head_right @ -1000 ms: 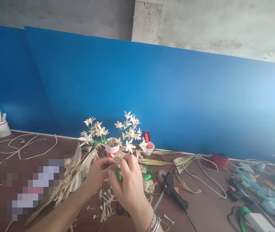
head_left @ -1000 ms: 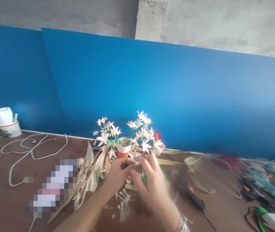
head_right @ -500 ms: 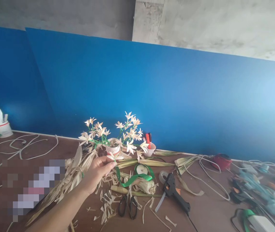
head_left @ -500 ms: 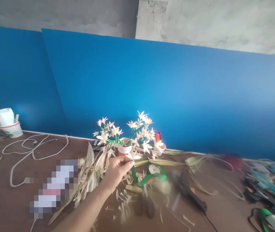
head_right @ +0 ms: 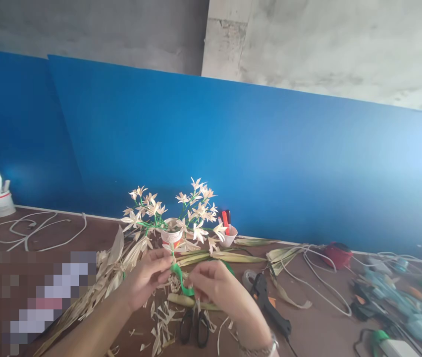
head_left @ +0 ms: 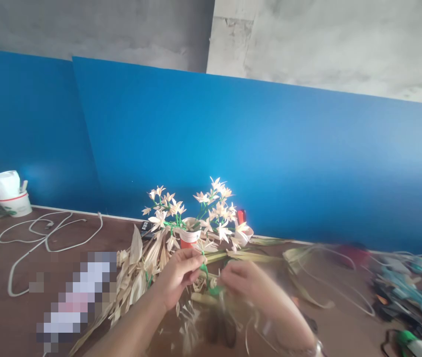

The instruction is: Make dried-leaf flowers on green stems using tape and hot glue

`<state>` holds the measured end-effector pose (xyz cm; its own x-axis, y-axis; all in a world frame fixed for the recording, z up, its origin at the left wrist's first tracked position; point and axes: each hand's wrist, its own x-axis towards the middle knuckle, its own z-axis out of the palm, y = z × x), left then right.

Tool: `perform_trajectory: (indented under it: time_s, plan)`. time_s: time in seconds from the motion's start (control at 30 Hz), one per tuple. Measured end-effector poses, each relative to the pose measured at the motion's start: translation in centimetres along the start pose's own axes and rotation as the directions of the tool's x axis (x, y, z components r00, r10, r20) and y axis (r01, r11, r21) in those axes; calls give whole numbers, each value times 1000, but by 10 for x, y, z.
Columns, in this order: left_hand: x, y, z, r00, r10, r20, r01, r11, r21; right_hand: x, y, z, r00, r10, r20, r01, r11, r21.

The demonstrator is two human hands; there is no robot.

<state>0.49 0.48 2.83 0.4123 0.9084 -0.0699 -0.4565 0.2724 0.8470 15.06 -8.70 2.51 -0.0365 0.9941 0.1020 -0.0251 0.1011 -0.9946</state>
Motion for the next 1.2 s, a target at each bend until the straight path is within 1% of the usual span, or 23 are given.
perform_trajectory:
  time_s: [0.03,0.1,0.13,0.2,0.27,0.33,0.4,0.5,0.57,0.63,0.7,0.77,0.83,0.9,0.93,1.0,1.1,1.13,1.17,1.2]
  plan:
    - [0,-1,1,999,-30,16,31,997,-69,16,-5,0,1000,19,5,-19,999,32]
    - [-2,-4,3,996,-79,47,85,985,-151,43,-11,0,998,53,30,-56,992,109]
    - [-2,-6,4,995,-83,49,91,981,-172,53,-11,-1,995,77,60,-85,985,152]
    - [-3,-8,6,991,-101,91,115,979,-171,67,-6,-5,979,136,150,-168,959,228]
    - [-3,-9,6,983,-114,141,133,982,-134,73,1,-10,954,176,244,-242,931,272]
    - [-3,-10,6,979,-113,170,131,987,-95,74,5,-16,935,195,297,-280,918,280]
    - [-1,-11,5,985,-90,147,101,992,-71,72,5,-19,937,207,281,-285,918,274]
    - [0,-11,5,998,-14,54,14,1000,8,72,0,-20,950,221,219,-276,925,263]
    - [0,-9,5,999,37,27,-39,995,91,72,-2,-20,943,236,235,-291,927,238]
    - [-1,-7,7,996,76,40,-81,986,145,74,0,-21,921,264,287,-330,919,213]
    - [-3,-6,9,993,101,63,-111,979,171,75,5,-23,890,294,350,-383,897,220]
    - [-4,-6,9,990,117,79,-130,975,180,76,11,-24,864,305,400,-430,860,274]
    - [-5,-7,9,989,124,82,-137,975,174,77,17,-24,836,305,456,-481,806,344]
    - [-6,-7,7,989,115,96,-129,980,154,77,21,-23,796,297,528,-544,733,408]
    - [-6,-7,5,988,106,109,-121,983,136,78,22,-23,769,290,570,-581,690,432]
    - [-6,-7,2,987,93,135,-104,991,80,78,23,-22,699,272,662,-663,594,456]
    - [-6,-8,-3,985,81,149,-81,997,-8,77,21,-18,584,245,774,-777,445,446]
    - [-6,-8,-4,986,78,147,-75,997,-28,75,20,-16,553,236,799,-804,401,438]
    - [-5,-8,-5,987,72,145,-67,997,-40,74,18,-14,534,224,816,-822,363,438]
    - [-5,-8,-6,988,65,143,-59,997,-49,72,16,-11,525,211,824,-832,330,445]
